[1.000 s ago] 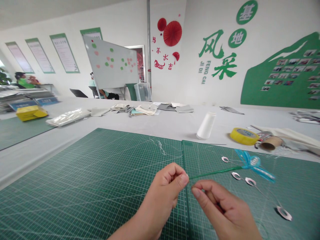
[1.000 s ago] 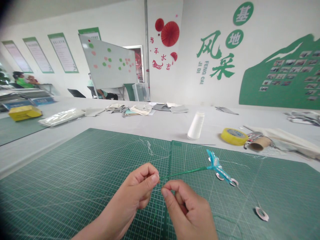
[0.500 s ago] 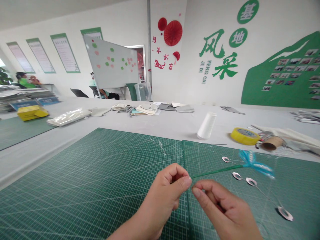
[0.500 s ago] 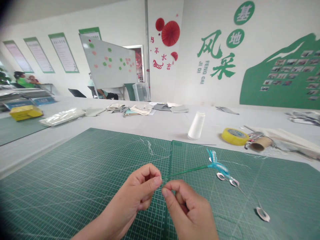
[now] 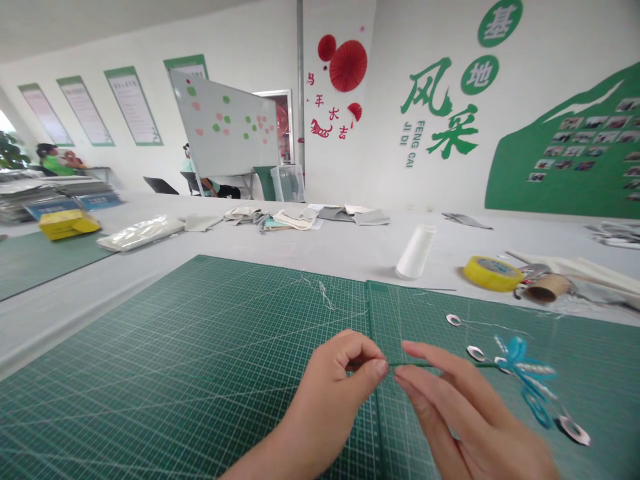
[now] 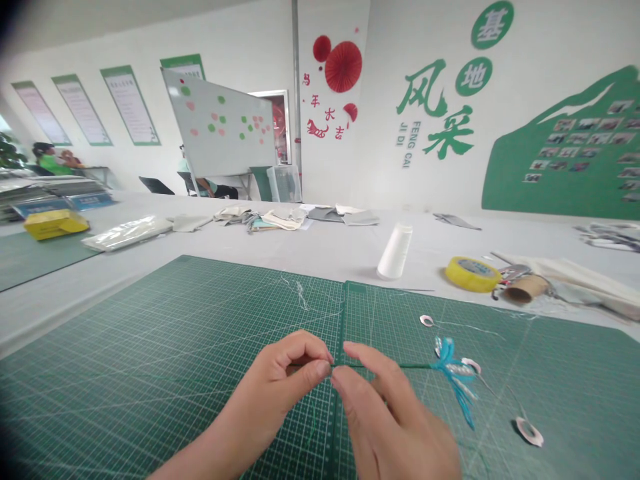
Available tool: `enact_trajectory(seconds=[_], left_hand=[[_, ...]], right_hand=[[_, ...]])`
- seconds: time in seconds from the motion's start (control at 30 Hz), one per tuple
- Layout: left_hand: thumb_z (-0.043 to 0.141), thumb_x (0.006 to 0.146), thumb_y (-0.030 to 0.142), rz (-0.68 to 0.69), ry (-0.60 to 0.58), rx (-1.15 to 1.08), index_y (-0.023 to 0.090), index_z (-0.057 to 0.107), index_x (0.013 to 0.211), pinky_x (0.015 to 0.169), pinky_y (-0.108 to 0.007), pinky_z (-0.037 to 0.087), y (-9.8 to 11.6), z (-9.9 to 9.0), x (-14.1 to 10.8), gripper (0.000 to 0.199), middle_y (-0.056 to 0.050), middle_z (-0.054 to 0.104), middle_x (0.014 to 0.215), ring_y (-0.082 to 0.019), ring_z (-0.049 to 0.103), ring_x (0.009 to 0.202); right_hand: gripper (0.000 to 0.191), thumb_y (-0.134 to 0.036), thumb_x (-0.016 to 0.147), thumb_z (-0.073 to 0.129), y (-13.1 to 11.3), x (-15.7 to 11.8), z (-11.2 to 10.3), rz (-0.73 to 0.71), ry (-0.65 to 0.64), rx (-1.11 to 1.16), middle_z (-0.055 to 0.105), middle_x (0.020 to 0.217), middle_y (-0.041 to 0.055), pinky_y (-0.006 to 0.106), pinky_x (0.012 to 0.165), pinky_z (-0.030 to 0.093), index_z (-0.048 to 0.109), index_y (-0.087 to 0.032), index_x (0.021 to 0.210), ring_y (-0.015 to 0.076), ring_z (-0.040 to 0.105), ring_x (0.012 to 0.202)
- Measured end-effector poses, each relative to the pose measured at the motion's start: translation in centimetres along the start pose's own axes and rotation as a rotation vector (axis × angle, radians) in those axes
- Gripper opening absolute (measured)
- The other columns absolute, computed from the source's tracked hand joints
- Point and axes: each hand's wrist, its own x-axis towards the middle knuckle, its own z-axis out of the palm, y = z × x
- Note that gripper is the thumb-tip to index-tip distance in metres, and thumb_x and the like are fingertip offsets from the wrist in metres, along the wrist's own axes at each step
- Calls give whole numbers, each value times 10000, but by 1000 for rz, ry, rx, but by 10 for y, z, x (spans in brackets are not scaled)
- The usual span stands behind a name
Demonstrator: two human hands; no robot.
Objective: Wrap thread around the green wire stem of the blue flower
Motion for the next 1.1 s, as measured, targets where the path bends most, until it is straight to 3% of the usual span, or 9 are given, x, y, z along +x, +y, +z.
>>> enact_trajectory(seconds=[0.2, 0.4, 0.57, 0.7, 0.77, 0.87, 0.93, 1.0, 1.1], left_hand=[[574, 838, 124, 108, -33, 104, 177, 617, 707, 686, -275, 422, 3, 2, -1, 148, 5, 584, 750, -143, 543, 731], [590, 830, 76, 480, 57, 490, 175, 624, 791, 719, -295, 446, 0, 1, -4, 112, -9, 654, 836, -158, 594, 794], [545, 881, 88, 730, 127, 726, 149, 631, 885, 721, -317, 454, 1, -2, -5, 106, -38, 680, 885, -167, 612, 792], [515, 882, 52, 799, 130, 821, 143, 639, 905, 708, -315, 449, 4, -6, -5, 155, -44, 694, 878, -164, 610, 755], [497, 873, 28, 791, 146, 860, 146, 642, 904, 691, -310, 444, 5, -7, -4, 189, -39, 695, 858, -163, 607, 731], [470, 874, 15, 789, 163, 896, 155, 643, 900, 673, -300, 438, 5, -7, -4, 224, -35, 696, 835, -162, 609, 716], [457, 877, 12, 805, 163, 895, 158, 639, 890, 672, -300, 432, 5, -6, -5, 234, -36, 696, 820, -158, 606, 698], [455, 876, 9, 819, 159, 891, 157, 633, 887, 676, -304, 426, 5, -5, -6, 231, -37, 695, 810, -156, 604, 689], [467, 870, 2, 837, 163, 884, 152, 624, 882, 685, -310, 420, 5, -4, -7, 218, -37, 693, 806, -155, 605, 692]], right_hand=[[223, -228, 1001, 397, -1, -3, 4, -8, -32, 2, 711, 888, 57, 194, 605, 565, 607, -183, 1062, 145, 721, 747], [167, -224, 979, 455, -5, 5, 0, 113, -16, 149, 696, 819, 10, 180, 685, 543, 619, -213, 951, 115, 692, 716], [157, -292, 945, 516, -8, 10, 0, 274, -34, 244, 695, 715, -44, 187, 576, 551, 660, -250, 899, 115, 675, 585], [176, -342, 932, 541, -10, 7, -4, 496, -84, 382, 551, 443, -97, 172, 321, 470, 695, -257, 943, 104, 554, 320], [175, -329, 924, 551, -10, 5, -6, 503, -48, 396, 505, 386, -107, 174, 269, 443, 704, -266, 984, 108, 523, 272], [164, -268, 906, 569, -9, 4, -6, 341, 37, 284, 728, 666, -30, 239, 553, 609, 714, -264, 983, 164, 711, 558], [171, -205, 907, 562, -8, 4, -3, 225, 23, 231, 765, 950, 13, 276, 773, 603, 706, -241, 993, 184, 738, 804], [194, -152, 924, 530, -7, 5, -1, 159, -33, 234, 752, 1016, 22, 242, 813, 581, 687, -214, 1019, 157, 725, 863], [197, -135, 943, 498, -6, 7, 1, 126, -70, 253, 747, 950, 15, 202, 757, 577, 669, -198, 1016, 129, 716, 813]])
